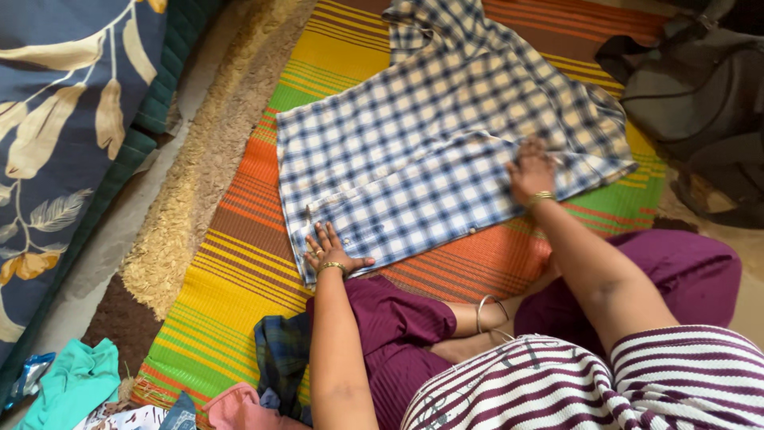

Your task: The person sits on a mat and folds a blue and white checkered shirt by hand, then picks up and folds a pink piece of clothing from a pile.

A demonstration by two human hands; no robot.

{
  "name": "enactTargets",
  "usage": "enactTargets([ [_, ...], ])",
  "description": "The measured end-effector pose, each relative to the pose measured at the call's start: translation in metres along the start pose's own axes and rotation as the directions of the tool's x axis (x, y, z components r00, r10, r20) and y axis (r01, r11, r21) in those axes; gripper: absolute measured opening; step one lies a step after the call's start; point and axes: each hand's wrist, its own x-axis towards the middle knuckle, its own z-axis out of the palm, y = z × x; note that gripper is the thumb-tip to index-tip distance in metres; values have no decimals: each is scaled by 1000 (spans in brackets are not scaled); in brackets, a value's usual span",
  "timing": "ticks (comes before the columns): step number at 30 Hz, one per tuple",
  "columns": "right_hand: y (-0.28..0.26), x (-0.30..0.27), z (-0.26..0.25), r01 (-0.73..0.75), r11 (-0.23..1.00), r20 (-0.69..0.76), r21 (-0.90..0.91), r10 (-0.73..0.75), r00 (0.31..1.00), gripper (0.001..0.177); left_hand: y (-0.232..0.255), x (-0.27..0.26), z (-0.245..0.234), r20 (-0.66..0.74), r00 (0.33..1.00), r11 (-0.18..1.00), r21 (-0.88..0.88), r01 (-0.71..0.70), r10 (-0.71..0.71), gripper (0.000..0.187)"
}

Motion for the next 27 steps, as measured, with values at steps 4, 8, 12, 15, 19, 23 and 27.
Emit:
enactTargets([
  [4, -87, -33, 9, 308, 951, 204, 21, -305, 930, 73, -1, 4, 4, -38, 999, 1000, 8, -4, 4, 167],
  [8, -133, -71, -10, 364, 931, 371, -17, -332, 867, 74, -1, 4, 4, -40, 999, 999, 39, -5, 7, 167],
  [12, -101, -52, -28, 288, 944, 437, -161, -194, 879, 76, -3, 6, 7, -45, 999, 998, 61, -5, 8, 168],
  [15, -64, -41, -33, 112, 985, 303, -133, -67, 951, 79, -4, 7, 7, -51, 999, 998, 60, -8, 11, 168],
  [19, -35, -30, -35, -163, 966, 175, -199, 199, 964, 82, -2, 7, 7, -48, 999, 999, 50, 0, 2, 169],
  [23, -26, -24, -40, -368, 912, 120, -178, 392, 912, 85, -1, 6, 6, -30, 1000, 998, 60, 9, -7, 169],
  [27, -9, -20, -41, -430, 877, 67, -213, 453, 889, 86, -2, 6, 7, -38, 999, 999, 49, 7, -6, 170],
])
